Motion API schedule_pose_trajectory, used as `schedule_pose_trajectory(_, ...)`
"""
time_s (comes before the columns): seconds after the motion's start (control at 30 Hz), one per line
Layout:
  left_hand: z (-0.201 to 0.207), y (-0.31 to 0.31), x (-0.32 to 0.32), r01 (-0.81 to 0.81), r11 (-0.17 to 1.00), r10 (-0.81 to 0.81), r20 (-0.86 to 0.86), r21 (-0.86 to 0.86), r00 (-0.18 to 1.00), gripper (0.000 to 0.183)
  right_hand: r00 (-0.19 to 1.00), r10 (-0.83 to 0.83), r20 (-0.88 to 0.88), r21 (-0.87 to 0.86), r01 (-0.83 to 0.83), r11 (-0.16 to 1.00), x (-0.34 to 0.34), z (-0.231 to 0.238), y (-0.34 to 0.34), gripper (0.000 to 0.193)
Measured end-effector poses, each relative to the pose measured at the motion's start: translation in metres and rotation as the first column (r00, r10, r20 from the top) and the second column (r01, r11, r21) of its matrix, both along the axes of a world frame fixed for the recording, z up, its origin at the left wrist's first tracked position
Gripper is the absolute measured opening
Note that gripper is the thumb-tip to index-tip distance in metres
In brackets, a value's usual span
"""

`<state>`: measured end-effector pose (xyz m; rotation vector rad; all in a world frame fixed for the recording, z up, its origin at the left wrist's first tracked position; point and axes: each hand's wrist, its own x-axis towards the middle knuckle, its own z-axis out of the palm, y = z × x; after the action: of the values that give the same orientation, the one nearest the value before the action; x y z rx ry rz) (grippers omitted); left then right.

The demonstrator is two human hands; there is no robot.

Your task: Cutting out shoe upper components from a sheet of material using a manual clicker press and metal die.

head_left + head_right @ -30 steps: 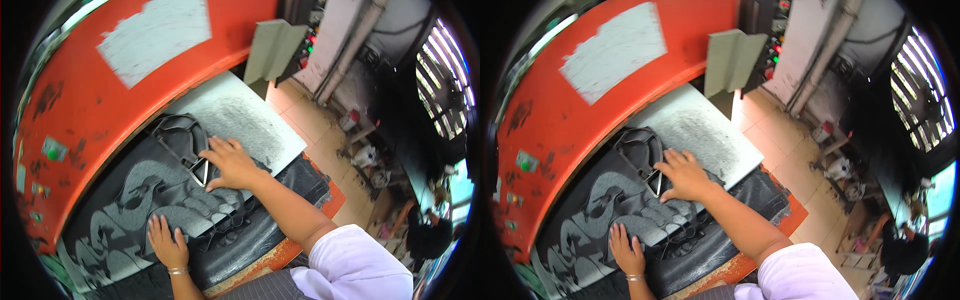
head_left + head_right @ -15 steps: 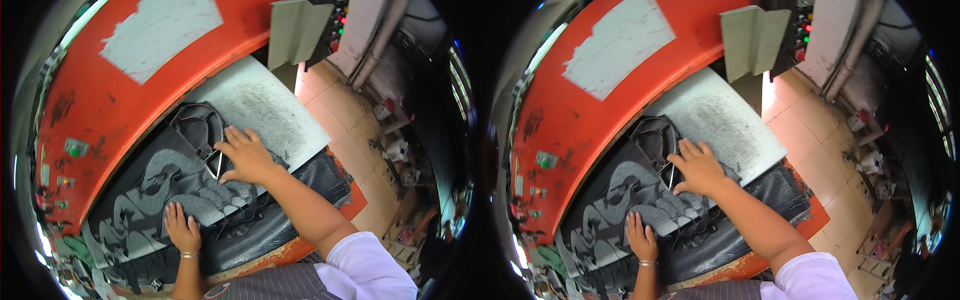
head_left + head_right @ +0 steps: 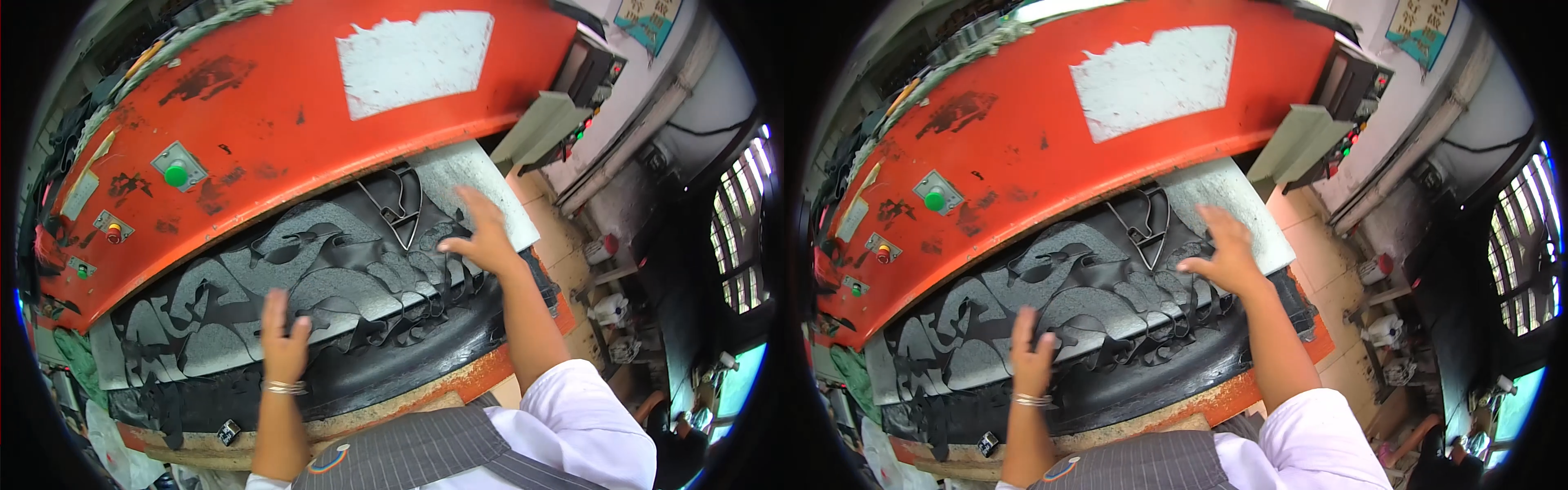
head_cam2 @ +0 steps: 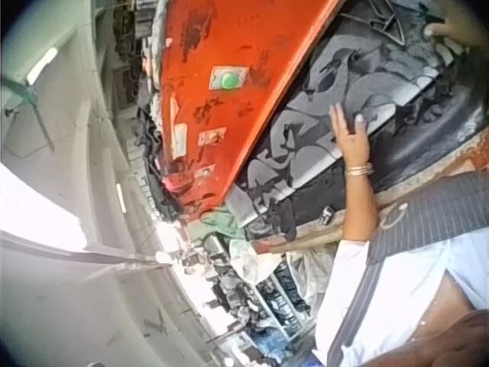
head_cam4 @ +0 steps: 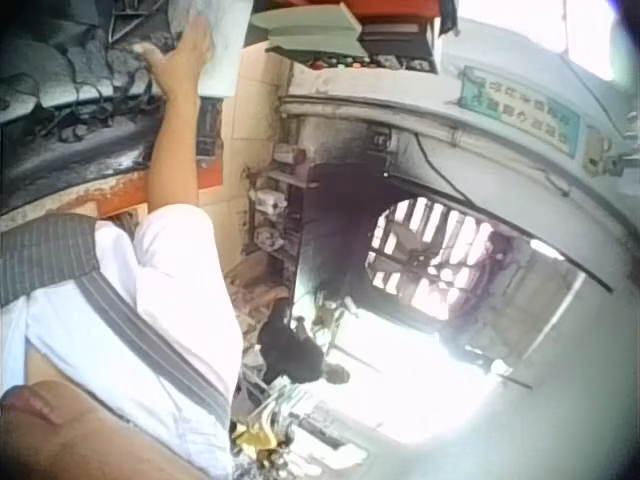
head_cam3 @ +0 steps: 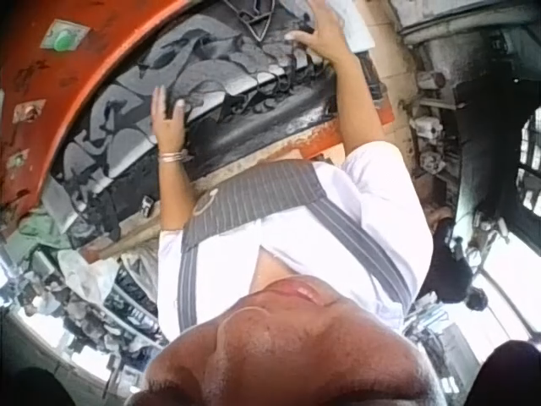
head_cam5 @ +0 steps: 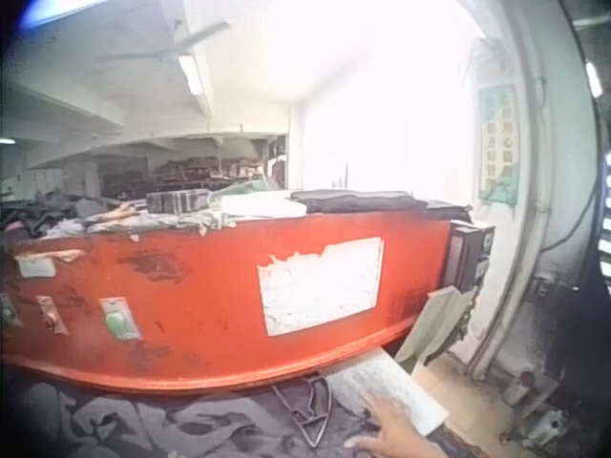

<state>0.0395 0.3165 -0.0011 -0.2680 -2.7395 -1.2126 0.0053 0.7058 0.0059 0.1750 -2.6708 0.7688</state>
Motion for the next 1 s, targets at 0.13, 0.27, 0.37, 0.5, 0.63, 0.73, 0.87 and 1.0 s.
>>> schedule_pose_trajectory(0.13, 0.017, -0.121, 0.004, -0.299, 0.919, 0.316, -0.026, 0.258, 0.948, 0.059, 0.992, -0.089, -0.091, -0.286, 0.059, 0.956, 0.028, 0.021, -0.025, 0.086)
schedule_pose_trajectory(0.27, 0.019, -0.188, -0.034, -0.503, 0.777, 0.528, 0.044, 0.377, 0.848, 0.067, 0.988, 0.148, -0.054, -0.374, -0.157, 0.914, 0.007, 0.023, -0.099, 0.073)
schedule_pose_trajectory(0.37, 0.000, -0.258, -0.086, -0.482, 0.751, 0.589, -0.127, 0.452, 0.798, 0.075, 0.953, 0.291, -0.083, -0.386, -0.300, 0.872, -0.036, 0.047, -0.185, 0.068)
schedule_pose_trajectory(0.5, 0.045, -0.331, -0.146, -0.779, 0.540, 0.830, -0.352, 0.319, 0.432, 0.083, 0.968, 0.180, -0.172, -0.437, -0.239, 0.867, -0.091, 0.101, -0.278, 0.051)
schedule_pose_trajectory(0.63, 0.056, -0.420, -0.126, -0.810, 0.566, 0.727, -0.555, 0.152, 0.404, 0.070, 0.949, 0.059, -0.310, -0.347, -0.170, 0.922, -0.100, 0.112, -0.322, 0.033)
schedule_pose_trajectory(0.73, 0.062, -0.408, -0.104, -0.698, 0.695, 0.679, -0.478, 0.174, 0.557, 0.065, 0.941, 0.137, -0.311, -0.403, -0.261, 0.877, -0.095, 0.105, -0.311, 0.032)
schedule_pose_trajectory(0.87, 0.038, -0.292, -0.045, -0.442, 0.891, 0.452, -0.316, 0.110, 0.834, 0.041, 0.954, 0.262, -0.146, -0.266, -0.293, 0.918, -0.043, 0.070, -0.281, 0.034)
schedule_pose_trajectory(1.0, 0.020, -0.138, 0.051, -0.132, 0.988, 0.136, -0.051, 0.074, 0.989, 0.012, 0.797, 0.545, 0.262, -0.053, -0.552, 0.832, 0.038, 0.034, -0.261, 0.048)
